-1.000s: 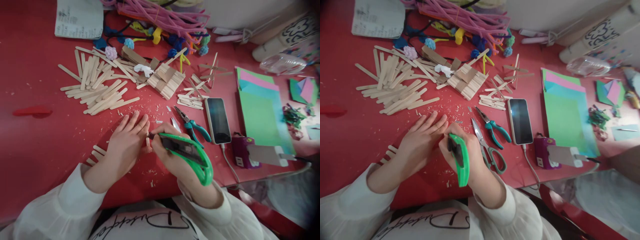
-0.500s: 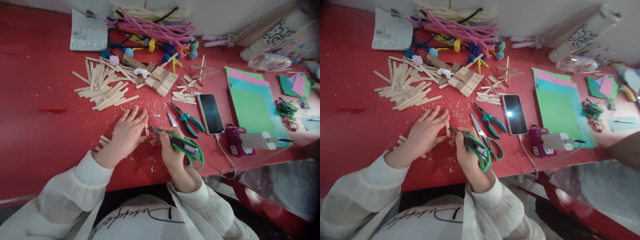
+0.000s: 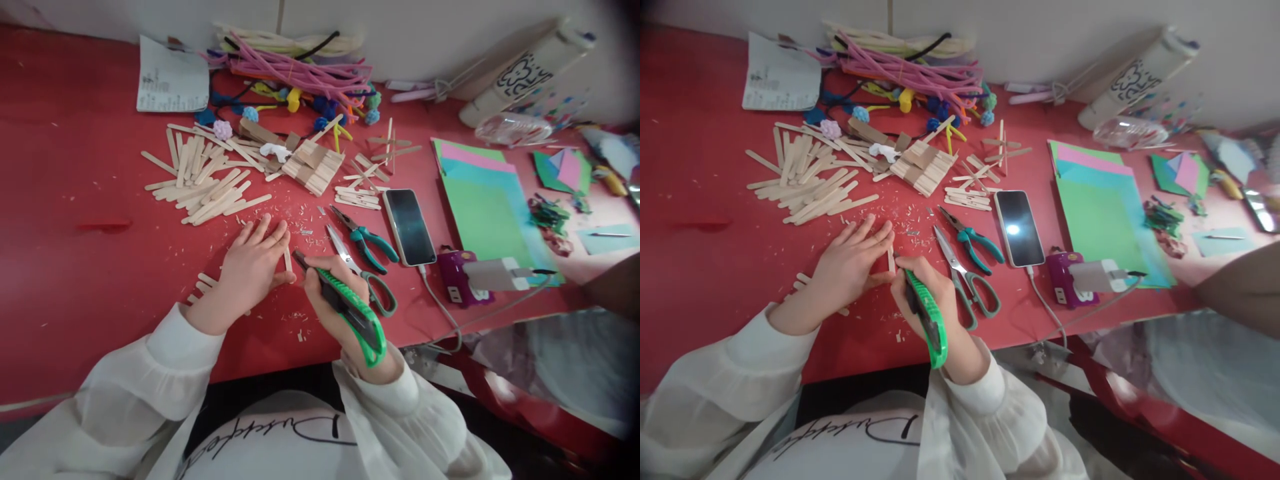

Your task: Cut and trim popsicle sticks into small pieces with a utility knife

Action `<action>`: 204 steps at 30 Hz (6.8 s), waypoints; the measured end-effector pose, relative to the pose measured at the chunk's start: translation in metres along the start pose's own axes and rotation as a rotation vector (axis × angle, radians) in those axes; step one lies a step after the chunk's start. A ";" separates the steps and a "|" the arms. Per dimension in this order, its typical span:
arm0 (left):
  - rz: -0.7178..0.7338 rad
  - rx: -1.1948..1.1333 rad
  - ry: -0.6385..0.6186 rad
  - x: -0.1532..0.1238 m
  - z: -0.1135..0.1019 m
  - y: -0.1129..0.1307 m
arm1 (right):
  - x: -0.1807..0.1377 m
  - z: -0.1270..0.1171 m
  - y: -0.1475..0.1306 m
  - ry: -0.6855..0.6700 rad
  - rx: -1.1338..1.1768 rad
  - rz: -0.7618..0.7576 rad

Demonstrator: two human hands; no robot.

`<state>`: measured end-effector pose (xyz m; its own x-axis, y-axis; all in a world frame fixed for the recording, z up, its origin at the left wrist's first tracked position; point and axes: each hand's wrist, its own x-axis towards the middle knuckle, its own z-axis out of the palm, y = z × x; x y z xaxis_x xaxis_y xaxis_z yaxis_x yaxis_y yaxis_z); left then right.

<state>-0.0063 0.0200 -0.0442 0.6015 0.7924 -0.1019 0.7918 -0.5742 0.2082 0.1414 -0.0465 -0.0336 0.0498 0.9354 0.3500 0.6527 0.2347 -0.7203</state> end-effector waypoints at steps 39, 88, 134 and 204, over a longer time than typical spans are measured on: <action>-0.014 -0.072 0.003 0.000 0.000 0.001 | 0.026 0.005 0.012 -0.189 0.291 0.373; 0.007 -0.103 0.070 -0.004 0.003 -0.002 | 0.012 0.001 0.011 -0.125 -0.005 -0.076; -0.001 -0.045 0.021 -0.002 0.003 -0.001 | -0.001 0.005 0.006 -0.004 -0.063 -0.079; 0.026 -0.041 -0.077 -0.002 -0.005 0.005 | -0.032 0.010 0.019 0.081 0.150 -0.015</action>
<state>-0.0043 0.0163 -0.0385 0.6297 0.7581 -0.1698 0.7714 -0.5845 0.2515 0.1445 -0.0695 -0.0643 0.1061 0.9087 0.4038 0.5341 0.2905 -0.7940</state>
